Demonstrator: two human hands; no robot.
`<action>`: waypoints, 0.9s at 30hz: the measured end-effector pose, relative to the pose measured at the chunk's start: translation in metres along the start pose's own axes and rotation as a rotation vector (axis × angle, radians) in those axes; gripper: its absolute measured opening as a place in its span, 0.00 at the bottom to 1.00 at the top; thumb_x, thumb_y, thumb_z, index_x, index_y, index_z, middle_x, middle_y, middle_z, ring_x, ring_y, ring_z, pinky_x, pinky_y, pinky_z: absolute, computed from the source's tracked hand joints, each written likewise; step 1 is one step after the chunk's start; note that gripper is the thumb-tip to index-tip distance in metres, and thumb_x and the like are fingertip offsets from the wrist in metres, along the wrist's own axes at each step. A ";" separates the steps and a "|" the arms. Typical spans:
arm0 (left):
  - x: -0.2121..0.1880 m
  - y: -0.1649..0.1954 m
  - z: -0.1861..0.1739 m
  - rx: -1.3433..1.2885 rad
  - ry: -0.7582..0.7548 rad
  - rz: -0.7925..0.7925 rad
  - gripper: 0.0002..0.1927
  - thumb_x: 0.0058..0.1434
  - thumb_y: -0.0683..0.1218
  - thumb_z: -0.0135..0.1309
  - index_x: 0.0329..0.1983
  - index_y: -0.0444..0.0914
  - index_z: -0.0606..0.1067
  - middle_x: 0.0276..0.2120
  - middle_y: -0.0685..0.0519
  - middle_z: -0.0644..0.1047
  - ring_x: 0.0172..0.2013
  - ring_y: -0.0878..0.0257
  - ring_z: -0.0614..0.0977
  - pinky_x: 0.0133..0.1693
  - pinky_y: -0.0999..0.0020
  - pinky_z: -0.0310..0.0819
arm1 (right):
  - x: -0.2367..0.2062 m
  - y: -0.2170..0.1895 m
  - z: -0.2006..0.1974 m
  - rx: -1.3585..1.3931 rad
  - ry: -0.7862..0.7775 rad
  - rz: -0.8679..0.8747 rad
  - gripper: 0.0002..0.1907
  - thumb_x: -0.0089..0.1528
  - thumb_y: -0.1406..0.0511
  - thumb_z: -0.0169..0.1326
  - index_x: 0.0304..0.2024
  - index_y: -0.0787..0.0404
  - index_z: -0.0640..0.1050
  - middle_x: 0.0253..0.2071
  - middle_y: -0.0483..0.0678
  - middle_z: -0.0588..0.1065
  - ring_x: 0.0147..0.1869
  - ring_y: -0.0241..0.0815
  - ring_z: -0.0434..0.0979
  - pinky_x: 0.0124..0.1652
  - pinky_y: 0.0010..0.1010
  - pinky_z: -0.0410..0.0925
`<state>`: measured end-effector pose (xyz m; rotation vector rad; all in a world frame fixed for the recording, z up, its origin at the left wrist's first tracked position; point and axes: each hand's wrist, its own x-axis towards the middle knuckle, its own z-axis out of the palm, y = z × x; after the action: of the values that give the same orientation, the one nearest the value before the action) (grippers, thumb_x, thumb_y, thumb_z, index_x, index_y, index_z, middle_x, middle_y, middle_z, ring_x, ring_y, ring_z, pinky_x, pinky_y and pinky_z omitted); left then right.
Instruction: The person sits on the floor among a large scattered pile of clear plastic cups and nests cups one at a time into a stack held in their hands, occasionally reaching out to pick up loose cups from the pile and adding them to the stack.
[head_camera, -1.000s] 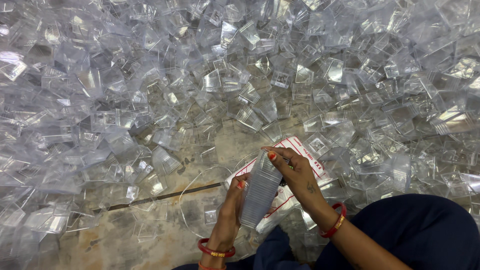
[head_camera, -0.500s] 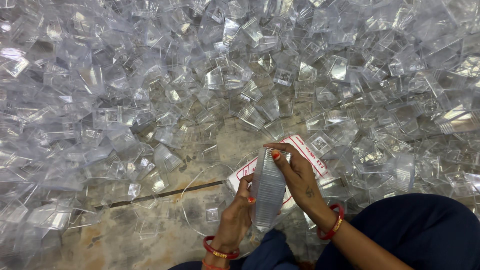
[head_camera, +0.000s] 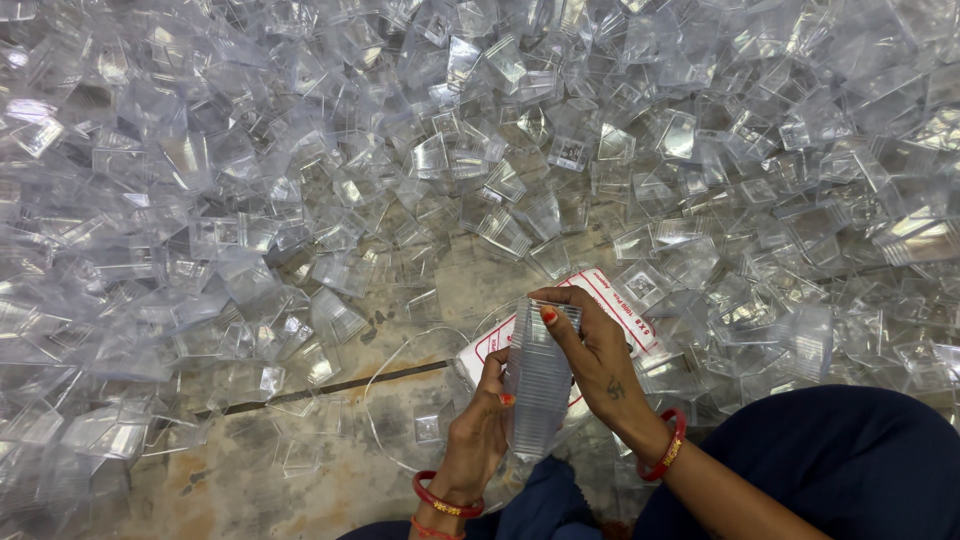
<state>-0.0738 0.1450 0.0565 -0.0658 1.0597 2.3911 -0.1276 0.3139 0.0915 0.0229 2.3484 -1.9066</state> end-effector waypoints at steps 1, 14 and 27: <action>0.000 0.001 0.000 0.006 0.010 -0.003 0.32 0.59 0.49 0.40 0.67 0.38 0.58 0.59 0.41 0.72 0.56 0.54 0.78 0.56 0.54 0.75 | 0.000 -0.001 0.001 -0.020 0.003 0.022 0.24 0.67 0.51 0.47 0.57 0.59 0.77 0.26 0.44 0.76 0.26 0.28 0.72 0.27 0.22 0.64; 0.000 0.001 0.002 0.013 0.060 -0.035 0.32 0.59 0.51 0.43 0.67 0.39 0.59 0.57 0.43 0.73 0.53 0.56 0.80 0.52 0.56 0.77 | -0.003 -0.006 0.001 -0.107 0.023 -0.006 0.23 0.66 0.51 0.49 0.56 0.57 0.78 0.21 0.42 0.71 0.22 0.28 0.65 0.25 0.25 0.60; 0.003 -0.003 0.002 0.022 0.074 0.023 0.29 0.61 0.51 0.43 0.65 0.36 0.61 0.55 0.47 0.71 0.56 0.57 0.76 0.56 0.59 0.74 | -0.004 -0.009 0.001 -0.130 0.020 -0.073 0.22 0.67 0.52 0.48 0.55 0.59 0.78 0.22 0.43 0.72 0.22 0.29 0.65 0.26 0.26 0.61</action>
<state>-0.0751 0.1492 0.0553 -0.1355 1.1260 2.4138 -0.1241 0.3115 0.1007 -0.0572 2.5140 -1.7882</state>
